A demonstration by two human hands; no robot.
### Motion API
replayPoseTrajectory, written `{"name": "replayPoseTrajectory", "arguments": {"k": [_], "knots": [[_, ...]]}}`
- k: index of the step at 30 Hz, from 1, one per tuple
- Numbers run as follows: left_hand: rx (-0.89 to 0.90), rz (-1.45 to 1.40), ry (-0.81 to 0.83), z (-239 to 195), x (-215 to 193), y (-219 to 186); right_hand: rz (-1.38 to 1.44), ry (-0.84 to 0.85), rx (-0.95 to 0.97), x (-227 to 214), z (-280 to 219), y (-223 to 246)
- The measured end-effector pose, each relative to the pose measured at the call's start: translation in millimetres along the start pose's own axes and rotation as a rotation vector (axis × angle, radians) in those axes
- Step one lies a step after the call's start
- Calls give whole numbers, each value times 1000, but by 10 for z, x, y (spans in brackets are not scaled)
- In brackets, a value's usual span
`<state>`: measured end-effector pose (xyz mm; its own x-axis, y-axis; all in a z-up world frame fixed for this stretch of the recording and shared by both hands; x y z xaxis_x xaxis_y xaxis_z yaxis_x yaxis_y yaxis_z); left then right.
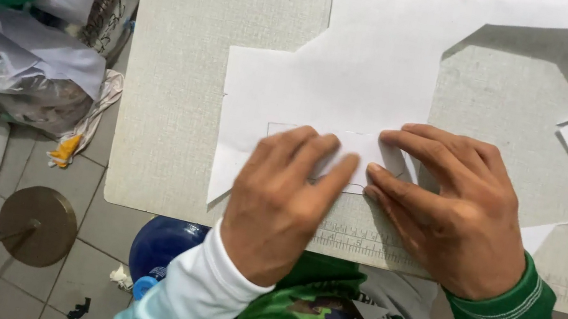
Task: The person uses scissors to trim a large white paper shape on a table. They then place a smaller paper template on the shape and use a pencil to trace its outline.
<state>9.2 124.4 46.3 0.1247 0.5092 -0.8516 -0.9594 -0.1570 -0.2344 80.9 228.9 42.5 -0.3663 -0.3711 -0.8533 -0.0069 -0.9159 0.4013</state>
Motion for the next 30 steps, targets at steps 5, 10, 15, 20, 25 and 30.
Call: {"name": "replayPoseTrajectory", "arguments": {"k": [5, 10, 15, 20, 25, 30], "knots": [[20, 18, -46, -15, -29, -129, 8, -12, -12, 12, -16, -15], [-101, -35, -71, -113, 3, -224, 37, 29, 53, 16, -16, -38], [-142, -45, 9, -142, 101, -241, 23, 59, 68, 46, -31, -84], [-125, -29, 45, -104, 83, -252, 40, 28, 90, 26, -28, -78], [-124, -34, 17, -84, 72, -271, 38, -21, 33, 3, -67, -39], [-130, 10, 42, -60, 103, -261, -7, 27, 9, -198, -417, -111]]}}
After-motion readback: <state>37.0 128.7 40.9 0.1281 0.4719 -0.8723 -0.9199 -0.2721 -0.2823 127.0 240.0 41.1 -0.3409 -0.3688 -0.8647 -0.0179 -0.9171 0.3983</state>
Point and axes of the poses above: each hand's wrist, its own z-axis towards the middle knuckle, its own x-axis out of the palm, y = z × x, the point moved 9 cm from there along z, towards the middle knuckle, and after that the axes turned 9 degrees about x, right-handed, at the moved point
